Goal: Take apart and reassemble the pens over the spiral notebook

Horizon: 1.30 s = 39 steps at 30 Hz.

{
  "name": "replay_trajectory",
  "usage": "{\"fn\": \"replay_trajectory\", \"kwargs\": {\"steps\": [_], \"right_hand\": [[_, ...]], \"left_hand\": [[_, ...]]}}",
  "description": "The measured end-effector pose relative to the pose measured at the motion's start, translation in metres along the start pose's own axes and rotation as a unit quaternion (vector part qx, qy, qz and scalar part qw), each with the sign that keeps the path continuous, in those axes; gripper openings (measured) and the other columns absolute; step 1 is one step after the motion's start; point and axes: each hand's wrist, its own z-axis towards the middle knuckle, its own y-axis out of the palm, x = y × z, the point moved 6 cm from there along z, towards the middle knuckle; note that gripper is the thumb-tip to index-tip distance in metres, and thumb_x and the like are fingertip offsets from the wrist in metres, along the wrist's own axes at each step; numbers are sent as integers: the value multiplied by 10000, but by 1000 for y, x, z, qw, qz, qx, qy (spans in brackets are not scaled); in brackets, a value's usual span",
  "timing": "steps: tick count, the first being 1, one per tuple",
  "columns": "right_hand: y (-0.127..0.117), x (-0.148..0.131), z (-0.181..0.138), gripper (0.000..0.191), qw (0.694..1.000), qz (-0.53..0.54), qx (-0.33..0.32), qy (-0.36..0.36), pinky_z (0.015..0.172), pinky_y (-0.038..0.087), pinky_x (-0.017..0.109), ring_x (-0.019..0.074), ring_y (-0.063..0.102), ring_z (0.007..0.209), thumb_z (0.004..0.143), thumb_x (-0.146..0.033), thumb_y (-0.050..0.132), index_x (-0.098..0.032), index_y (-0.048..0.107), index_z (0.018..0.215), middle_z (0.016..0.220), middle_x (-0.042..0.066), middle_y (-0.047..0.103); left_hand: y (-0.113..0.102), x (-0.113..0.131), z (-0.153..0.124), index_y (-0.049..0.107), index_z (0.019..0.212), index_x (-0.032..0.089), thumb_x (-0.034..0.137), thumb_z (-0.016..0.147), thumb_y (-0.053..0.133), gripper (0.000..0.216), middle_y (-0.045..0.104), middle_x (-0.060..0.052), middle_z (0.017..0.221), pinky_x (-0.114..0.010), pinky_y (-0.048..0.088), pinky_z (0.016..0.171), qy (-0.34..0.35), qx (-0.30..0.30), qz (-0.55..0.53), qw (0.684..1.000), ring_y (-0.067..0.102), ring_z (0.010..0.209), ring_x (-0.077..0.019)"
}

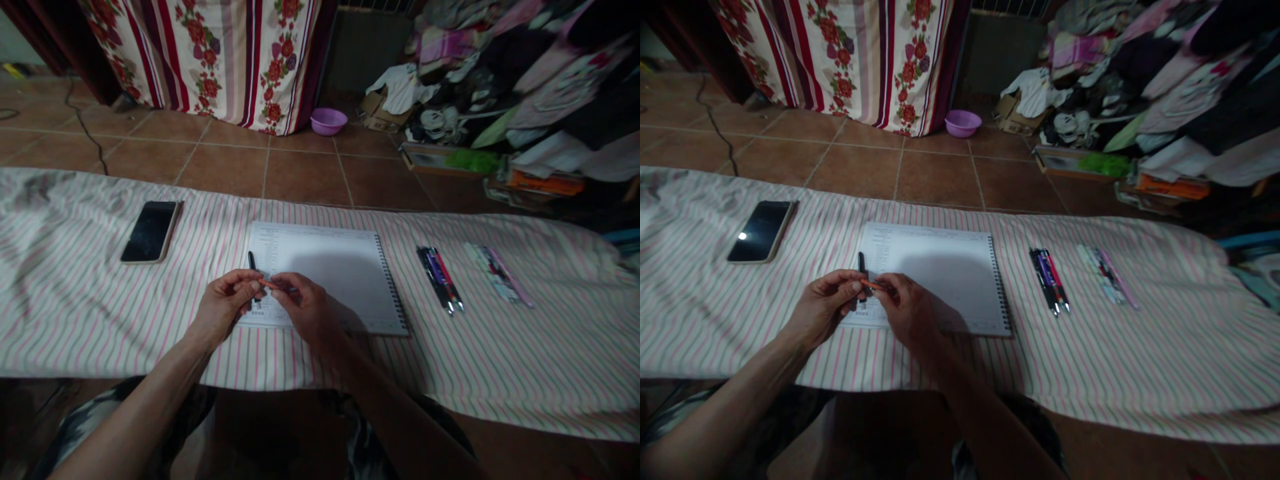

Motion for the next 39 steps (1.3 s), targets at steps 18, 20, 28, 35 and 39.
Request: {"fn": "replay_trajectory", "kwargs": {"steps": [18, 20, 28, 35, 39], "right_hand": [[-4, -3, 1, 165, 999, 0, 16, -41, 732, 493, 287, 157, 613, 805, 756, -99, 575, -183, 630, 887, 850, 45, 653], [-7, -6, 1, 143, 998, -14, 33, -48, 715, 492, 278, 153, 602, 786, 751, -110, 592, -187, 648, 858, 826, 42, 628], [-9, -7, 2, 132, 997, -22, 48, -52, 638, 486, 240, 135, 585, 732, 744, -125, 611, -194, 645, 851, 794, 22, 602], [-9, -13, 2, 118, 995, -57, 42, -73, 648, 482, 249, 137, 582, 717, 734, -128, 633, -187, 634, 837, 794, 25, 611], [-8, -11, 2, 148, 993, -72, 44, -85, 680, 493, 264, 142, 578, 748, 743, -92, 600, -186, 624, 855, 814, 34, 601]], "left_hand": [[-4, -6, 1, 693, 808, 134, 201, 641, 737, 186, 639, -7, 564, -140, 290, 388, 14, 28, 18, 999, 408, 393, -16], [-4, -6, 1, 694, 807, 136, 205, 643, 736, 183, 640, -7, 556, -141, 293, 387, 14, 31, 20, 999, 412, 391, -18], [-4, -5, 1, 700, 768, 127, 201, 633, 742, 160, 646, -13, 551, -142, 312, 391, 9, 35, 27, 999, 436, 395, -22], [-7, -5, 2, 690, 802, 124, 197, 653, 732, 171, 606, 9, 502, -133, 326, 402, 15, 29, 32, 999, 460, 419, -32], [-4, -3, 1, 657, 807, 141, 181, 663, 726, 165, 623, 11, 534, -129, 331, 403, 25, 15, 15, 999, 494, 450, -44]]}}
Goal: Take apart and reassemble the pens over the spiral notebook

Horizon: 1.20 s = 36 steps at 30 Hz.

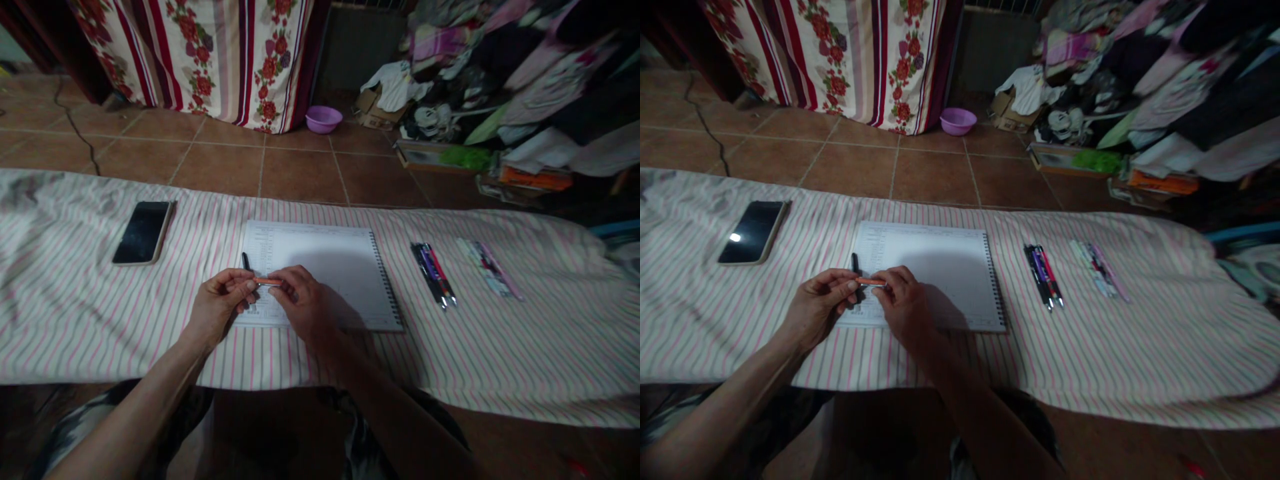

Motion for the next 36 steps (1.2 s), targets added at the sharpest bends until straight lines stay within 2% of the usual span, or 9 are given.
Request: {"fn": "replay_trajectory", "kwargs": {"steps": [6, 10, 17, 26, 36], "right_hand": [[-3, -4, 0, 190, 998, 9, 29, -46, 666, 501, 259, 135, 574, 731, 759, -83, 562, -177, 610, 917, 827, 44, 594], [-7, -5, 0, 251, 997, 38, 52, -39, 670, 506, 251, 117, 578, 685, 763, -96, 558, -197, 586, 991, 825, 25, 605], [-13, -12, -2, 239, 995, 59, 68, -45, 725, 504, 256, 120, 600, 739, 799, -162, 549, -209, 580, 1031, 846, 22, 639], [-10, -21, 0, 214, 996, 12, 55, -63, 730, 507, 257, 128, 609, 755, 810, -151, 534, -218, 578, 1009, 866, 24, 656], [-9, -29, 0, 168, 991, -16, 61, -120, 746, 512, 273, 151, 614, 839, 840, -150, 505, -199, 556, 993, 894, 47, 667]], "left_hand": [[3, 3, 0, 645, 797, 134, 169, 681, 709, 137, 665, -16, 572, -139, 371, 438, 1, 1, -20, 1000, 505, 431, -40], [2, 3, -1, 658, 792, 120, 171, 669, 714, 145, 679, -40, 578, -138, 381, 440, -20, 10, -39, 999, 546, 456, -60], [1, 3, -2, 684, 753, 101, 164, 627, 737, 151, 688, -59, 589, -137, 367, 408, -41, 37, -41, 998, 532, 426, -56], [-2, 2, -1, 694, 713, 96, 171, 596, 753, 151, 708, -98, 666, -142, 334, 375, -55, 44, -33, 997, 594, 498, -101], [-2, 5, -3, 695, 723, 86, 157, 620, 739, 133, 700, -96, 619, -130, 352, 410, -62, 24, -37, 997, 583, 500, -84]]}}
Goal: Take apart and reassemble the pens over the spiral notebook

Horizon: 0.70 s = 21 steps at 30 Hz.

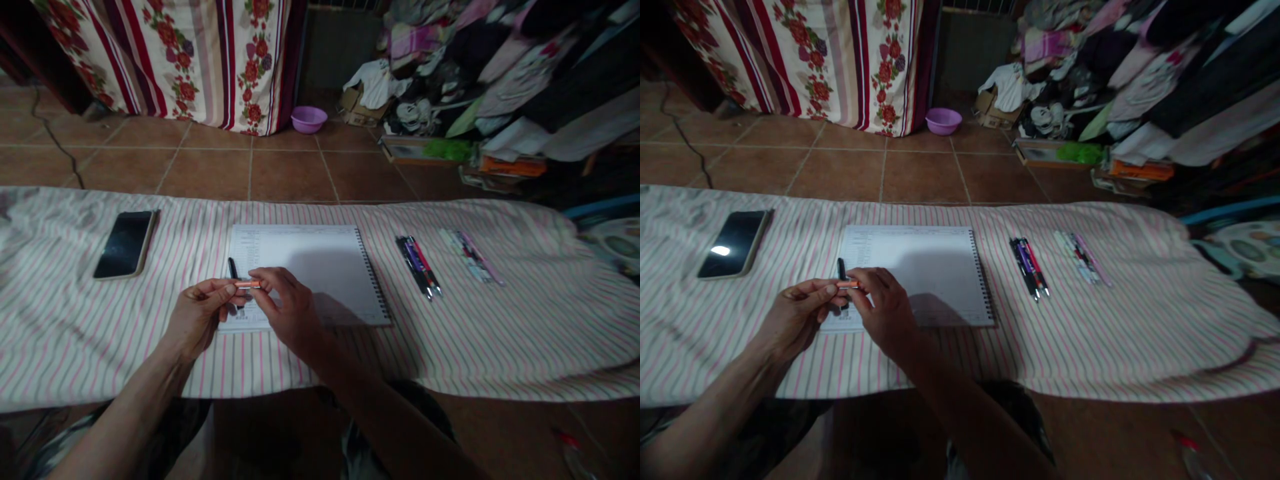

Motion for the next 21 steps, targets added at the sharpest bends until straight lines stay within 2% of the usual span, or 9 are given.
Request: {"fn": "replay_trajectory", "kwargs": {"steps": [7, 21], "right_hand": [[2, 3, -2, 180, 1000, 20, -7, 12, 762, 508, 297, 160, 607, 862, 834, -136, 504, -206, 567, 988, 904, 54, 656], [4, 18, -4, 141, 990, 93, 4, 102, 732, 523, 274, 141, 606, 808, 788, -117, 524, -191, 608, 874, 859, 50, 627]], "left_hand": [[0, -1, 2, 686, 775, 99, 165, 642, 727, 154, 703, -80, 658, -144, 392, 457, 17, 0, -7, 1000, 607, 558, -99], [2, 1, 3, 652, 770, 125, 174, 633, 728, 164, 689, -49, 615, -158, 400, 472, 22, 1, -25, 999, 568, 502, -79]]}}
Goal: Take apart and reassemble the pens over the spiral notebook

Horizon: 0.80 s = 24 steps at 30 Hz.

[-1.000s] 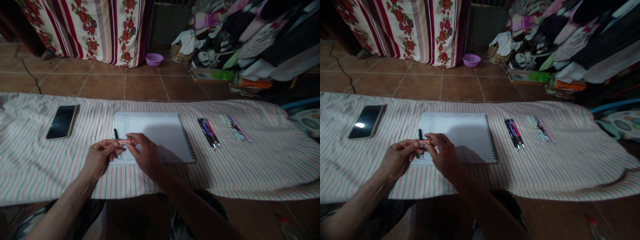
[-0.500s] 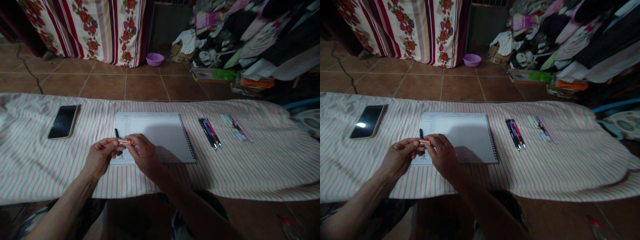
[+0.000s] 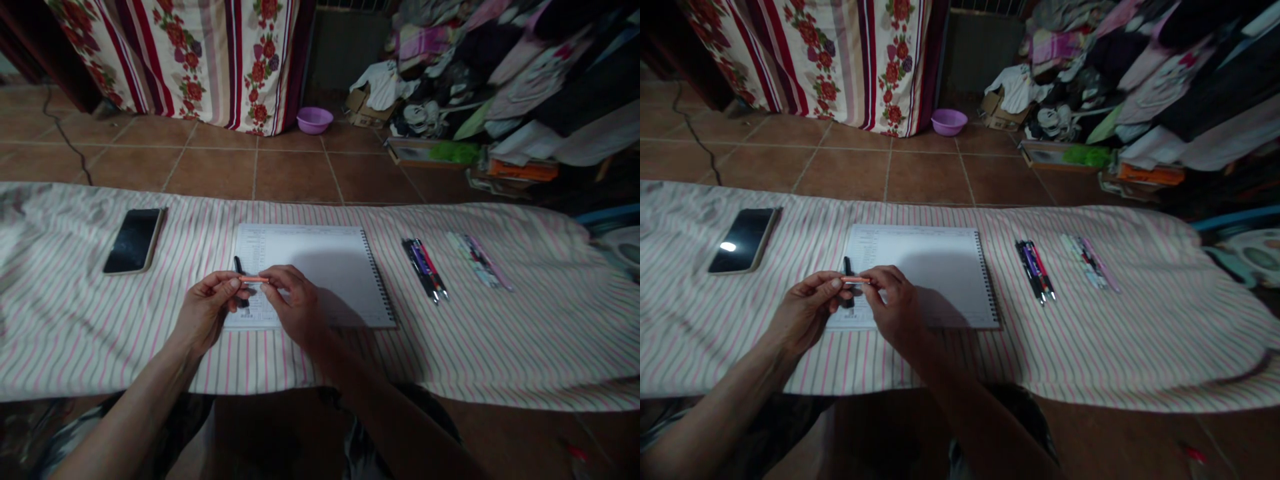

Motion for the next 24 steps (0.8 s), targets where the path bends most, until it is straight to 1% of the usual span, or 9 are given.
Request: {"fn": "replay_trajectory", "kwargs": {"steps": [3, 8, 12, 17, 24], "right_hand": [[0, 3, 0, 140, 1000, 9, 0, 24, 702, 528, 263, 138, 614, 791, 786, -126, 519, -195, 611, 865, 848, 46, 627], [0, 7, 0, 128, 999, -11, -5, 44, 676, 521, 262, 138, 618, 750, 792, -157, 518, -195, 628, 845, 808, 38, 648], [2, 15, -2, 161, 997, 2, -18, 71, 659, 524, 264, 143, 630, 755, 805, -183, 518, -207, 625, 922, 845, 41, 661], [2, 24, -4, 167, 995, 26, -18, 95, 587, 524, 241, 117, 620, 604, 835, -249, 496, -199, 628, 924, 726, 17, 649], [1, 27, -4, 155, 992, 33, -13, 122, 553, 517, 229, 111, 606, 557, 826, -258, 512, -192, 633, 897, 667, 6, 634]], "left_hand": [[1, 1, -1, 648, 758, 126, 177, 624, 732, 166, 683, -45, 607, -166, 393, 461, 2, 3, 4, 1000, 560, 493, -81], [2, 2, -4, 636, 748, 128, 190, 635, 730, 159, 672, -29, 598, -175, 394, 466, 4, -1, 1, 1000, 516, 455, -62], [2, 1, -3, 629, 759, 130, 197, 665, 714, 144, 667, -25, 614, -169, 397, 481, 6, -9, -5, 1000, 530, 484, -64], [3, 1, -2, 611, 759, 123, 226, 698, 694, 146, 653, -16, 596, -161, 389, 481, 7, -15, -3, 1000, 488, 449, -43], [4, 3, -3, 610, 750, 125, 229, 700, 690, 140, 660, -21, 612, -167, 384, 477, 14, -12, -3, 1000, 502, 460, -51]]}}
